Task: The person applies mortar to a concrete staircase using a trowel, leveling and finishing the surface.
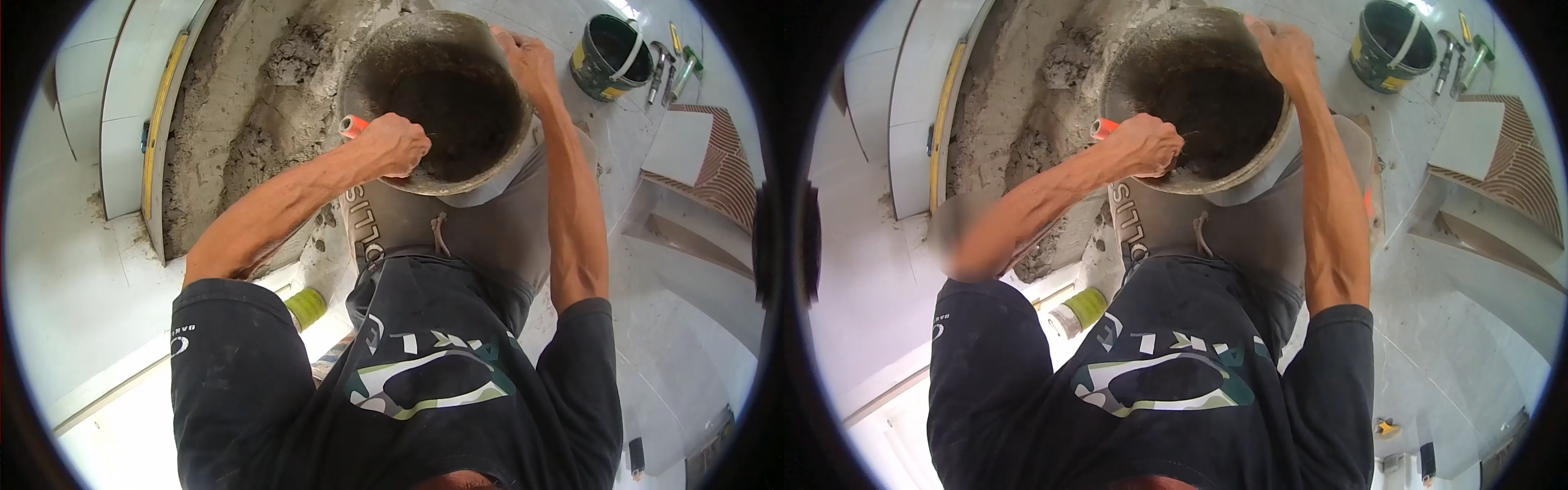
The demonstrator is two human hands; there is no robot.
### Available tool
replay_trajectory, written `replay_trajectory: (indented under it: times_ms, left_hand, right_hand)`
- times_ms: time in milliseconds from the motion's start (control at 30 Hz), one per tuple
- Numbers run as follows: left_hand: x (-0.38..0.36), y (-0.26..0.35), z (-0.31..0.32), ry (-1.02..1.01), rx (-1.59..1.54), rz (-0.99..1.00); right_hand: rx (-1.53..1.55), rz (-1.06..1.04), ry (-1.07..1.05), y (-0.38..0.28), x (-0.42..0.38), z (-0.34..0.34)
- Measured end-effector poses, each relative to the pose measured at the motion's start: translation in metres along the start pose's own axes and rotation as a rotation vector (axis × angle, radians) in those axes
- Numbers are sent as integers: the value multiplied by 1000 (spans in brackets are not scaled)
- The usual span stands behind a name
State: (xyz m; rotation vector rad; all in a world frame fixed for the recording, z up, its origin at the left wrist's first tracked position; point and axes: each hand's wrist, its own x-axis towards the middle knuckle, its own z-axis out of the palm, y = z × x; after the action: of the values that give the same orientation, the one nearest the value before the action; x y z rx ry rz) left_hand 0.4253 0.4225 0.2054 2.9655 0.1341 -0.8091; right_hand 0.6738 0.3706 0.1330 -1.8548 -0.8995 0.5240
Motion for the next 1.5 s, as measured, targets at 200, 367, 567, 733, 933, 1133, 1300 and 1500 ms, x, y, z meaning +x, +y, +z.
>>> replay_trajectory:
  times_ms: [200,367,567,733,933,1133,1300,1500]
  left_hand:
    - [-21,-11,-27,-146,-210,-158]
    - [-44,-42,-27,-247,-650,-300]
    - [-95,-64,-5,-106,-1247,-375]
    - [-175,-93,44,146,-1423,-477]
    - [-344,-113,73,618,-1360,-1047]
    - [-371,-166,136,576,-273,-1341]
    - [-335,-167,199,579,-138,-1541]
    - [-372,-143,202,651,-394,-1631]
  right_hand:
    - [3,12,3,-1,-4,4]
    - [-278,57,-92,1,9,-4]
    - [-201,39,-103,22,26,5]
    - [-193,64,-188,5,28,3]
    - [-191,79,-109,-9,18,8]
    - [-179,69,-71,-23,8,11]
    - [-221,1,-94,-4,10,8]
    - [-156,-85,-165,10,22,6]
